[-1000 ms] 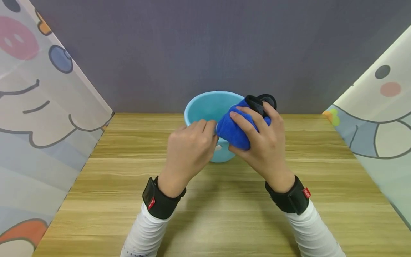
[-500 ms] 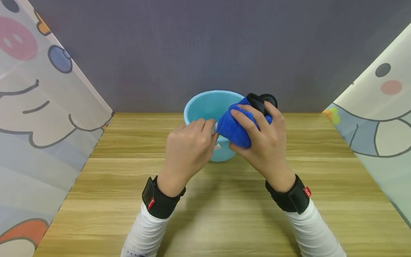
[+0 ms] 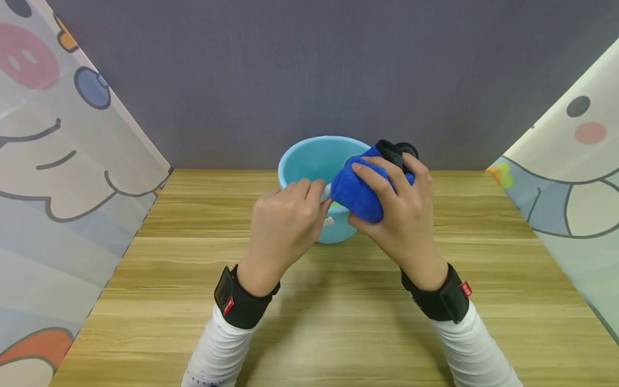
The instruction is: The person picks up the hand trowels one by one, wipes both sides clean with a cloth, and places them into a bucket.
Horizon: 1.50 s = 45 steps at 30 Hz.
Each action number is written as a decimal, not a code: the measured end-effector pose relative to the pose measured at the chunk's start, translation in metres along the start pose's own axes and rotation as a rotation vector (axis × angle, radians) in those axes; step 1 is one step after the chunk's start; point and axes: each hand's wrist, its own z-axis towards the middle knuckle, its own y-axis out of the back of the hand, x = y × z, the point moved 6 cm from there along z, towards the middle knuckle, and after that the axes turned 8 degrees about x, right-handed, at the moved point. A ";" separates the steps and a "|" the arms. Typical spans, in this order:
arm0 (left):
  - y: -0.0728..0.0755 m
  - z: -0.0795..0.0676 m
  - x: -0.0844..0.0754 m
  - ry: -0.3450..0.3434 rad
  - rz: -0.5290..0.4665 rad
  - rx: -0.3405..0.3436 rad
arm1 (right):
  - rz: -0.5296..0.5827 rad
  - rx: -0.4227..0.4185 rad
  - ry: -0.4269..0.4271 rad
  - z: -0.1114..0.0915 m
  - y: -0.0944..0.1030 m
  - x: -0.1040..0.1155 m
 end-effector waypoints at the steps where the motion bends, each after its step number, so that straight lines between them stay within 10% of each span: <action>1: 0.000 0.000 0.000 0.000 0.001 0.000 | 0.009 0.002 -0.005 0.000 0.000 0.000; 45: 0.006 -0.002 0.008 0.024 0.032 -0.039 | 0.005 -0.029 -0.064 0.001 0.011 -0.007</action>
